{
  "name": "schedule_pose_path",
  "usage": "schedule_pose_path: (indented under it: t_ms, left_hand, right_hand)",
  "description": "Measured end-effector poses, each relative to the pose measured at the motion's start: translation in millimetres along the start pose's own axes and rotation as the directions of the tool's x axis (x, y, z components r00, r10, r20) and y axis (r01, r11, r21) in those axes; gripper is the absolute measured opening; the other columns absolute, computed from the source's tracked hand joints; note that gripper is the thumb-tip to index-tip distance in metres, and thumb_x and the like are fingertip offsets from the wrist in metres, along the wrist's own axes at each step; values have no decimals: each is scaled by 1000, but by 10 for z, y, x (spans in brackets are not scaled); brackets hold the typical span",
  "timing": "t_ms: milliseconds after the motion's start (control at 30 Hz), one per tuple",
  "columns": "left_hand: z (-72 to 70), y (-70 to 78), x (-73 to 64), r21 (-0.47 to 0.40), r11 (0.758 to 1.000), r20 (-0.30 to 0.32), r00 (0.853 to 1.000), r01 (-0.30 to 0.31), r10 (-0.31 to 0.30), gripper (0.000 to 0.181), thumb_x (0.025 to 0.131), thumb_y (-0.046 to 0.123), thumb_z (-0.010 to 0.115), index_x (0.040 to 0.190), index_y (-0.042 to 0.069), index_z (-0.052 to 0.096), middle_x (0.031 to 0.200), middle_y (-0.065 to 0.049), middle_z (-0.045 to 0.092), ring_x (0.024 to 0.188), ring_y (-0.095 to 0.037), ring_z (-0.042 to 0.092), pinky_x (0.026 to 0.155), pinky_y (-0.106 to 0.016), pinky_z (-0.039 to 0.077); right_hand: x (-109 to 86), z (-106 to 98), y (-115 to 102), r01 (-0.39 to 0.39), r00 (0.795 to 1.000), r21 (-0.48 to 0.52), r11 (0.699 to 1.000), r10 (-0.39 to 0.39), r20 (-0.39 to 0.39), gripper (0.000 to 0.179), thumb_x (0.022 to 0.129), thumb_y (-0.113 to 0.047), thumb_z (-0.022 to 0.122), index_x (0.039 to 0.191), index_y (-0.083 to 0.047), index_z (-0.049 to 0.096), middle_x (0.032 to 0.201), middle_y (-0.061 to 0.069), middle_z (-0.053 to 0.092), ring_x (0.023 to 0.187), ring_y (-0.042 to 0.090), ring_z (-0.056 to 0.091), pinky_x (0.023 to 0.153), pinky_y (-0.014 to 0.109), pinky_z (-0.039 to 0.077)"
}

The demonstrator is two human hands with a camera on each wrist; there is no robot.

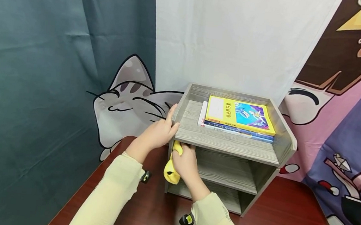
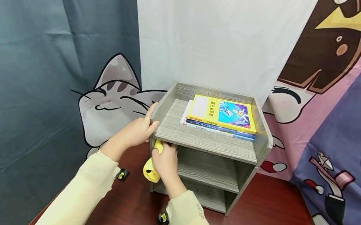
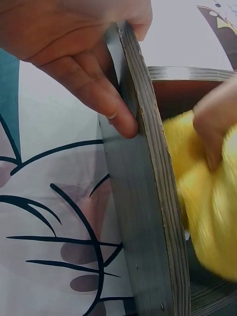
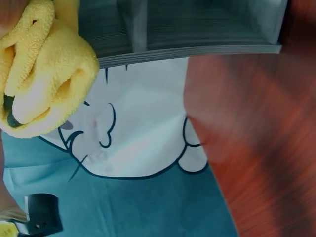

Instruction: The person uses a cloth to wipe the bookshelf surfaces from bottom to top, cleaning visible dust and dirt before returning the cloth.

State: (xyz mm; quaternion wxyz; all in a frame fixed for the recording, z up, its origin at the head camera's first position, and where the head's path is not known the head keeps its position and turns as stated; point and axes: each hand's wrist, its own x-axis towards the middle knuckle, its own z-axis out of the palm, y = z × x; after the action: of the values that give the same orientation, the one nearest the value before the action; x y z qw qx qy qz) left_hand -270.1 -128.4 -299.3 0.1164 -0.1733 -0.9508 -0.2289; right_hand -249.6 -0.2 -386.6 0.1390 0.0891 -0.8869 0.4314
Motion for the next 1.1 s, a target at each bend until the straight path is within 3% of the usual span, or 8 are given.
schedule_pose_path:
  t_ms: [133,267,400,500,567,733,933,1100]
  left_hand:
    - [-17,12,-5,-3,1000,15,1000,7,-7,63,99,34,33,148,14,-1,73,-16,61,64,-25,59,63,-41,46]
    - [-23,10,0,-26,999,42,999,24,-23,64,99,35,33,149,16,-3,65,-10,57,58,-22,55,60,-38,44]
    - [-26,5,0,-33,999,50,998,34,-33,64,99,35,33,149,18,-5,60,-6,53,54,-20,53,58,-36,43]
    - [-29,9,1,-30,999,50,998,26,-25,65,99,34,32,149,18,-5,58,-4,51,53,-18,51,56,-34,42]
    - [-31,9,-5,-30,999,52,998,24,-22,64,99,35,32,149,17,-6,57,-5,51,51,-19,51,55,-34,42]
    - [-28,21,1,-36,998,68,997,44,-41,65,99,36,31,149,16,-6,58,-6,53,51,-20,51,55,-34,42]
    - [-8,16,8,-29,998,86,995,55,-52,65,99,35,32,148,17,-7,58,-6,53,52,-19,52,56,-35,43]
    - [-26,11,2,-33,998,69,996,52,-50,64,99,35,31,149,17,-6,60,-6,54,55,-20,54,57,-36,43]
  right_hand:
    - [30,-45,-47,-21,1000,111,994,20,7,13,82,-13,52,75,-3,57,62,8,51,48,18,48,43,30,41]
    - [-45,-49,-57,-23,1000,198,980,23,2,13,82,-10,54,88,-1,61,79,10,48,66,19,49,52,28,44]
    - [-177,-60,-61,29,1000,216,976,-30,4,38,80,-9,56,117,-6,60,102,12,40,81,22,47,64,32,45]
    - [-227,-84,-67,73,997,180,981,-73,-6,47,79,-10,55,125,-8,57,109,11,39,84,22,46,67,33,44]
    - [-220,-78,-64,85,996,149,985,-83,-19,45,78,-11,56,123,-9,58,106,10,41,83,22,45,66,32,43]
    - [-145,-43,-43,72,997,95,993,-69,-42,24,77,-16,57,100,-9,62,86,8,41,75,22,42,57,31,40]
    - [-214,-36,-64,49,999,92,995,-47,-22,40,77,-16,58,117,-13,60,95,9,38,79,23,41,60,32,41]
    - [-142,-5,-93,34,998,24,999,-32,-53,28,77,-19,59,103,-9,61,90,10,41,78,25,44,57,34,39]
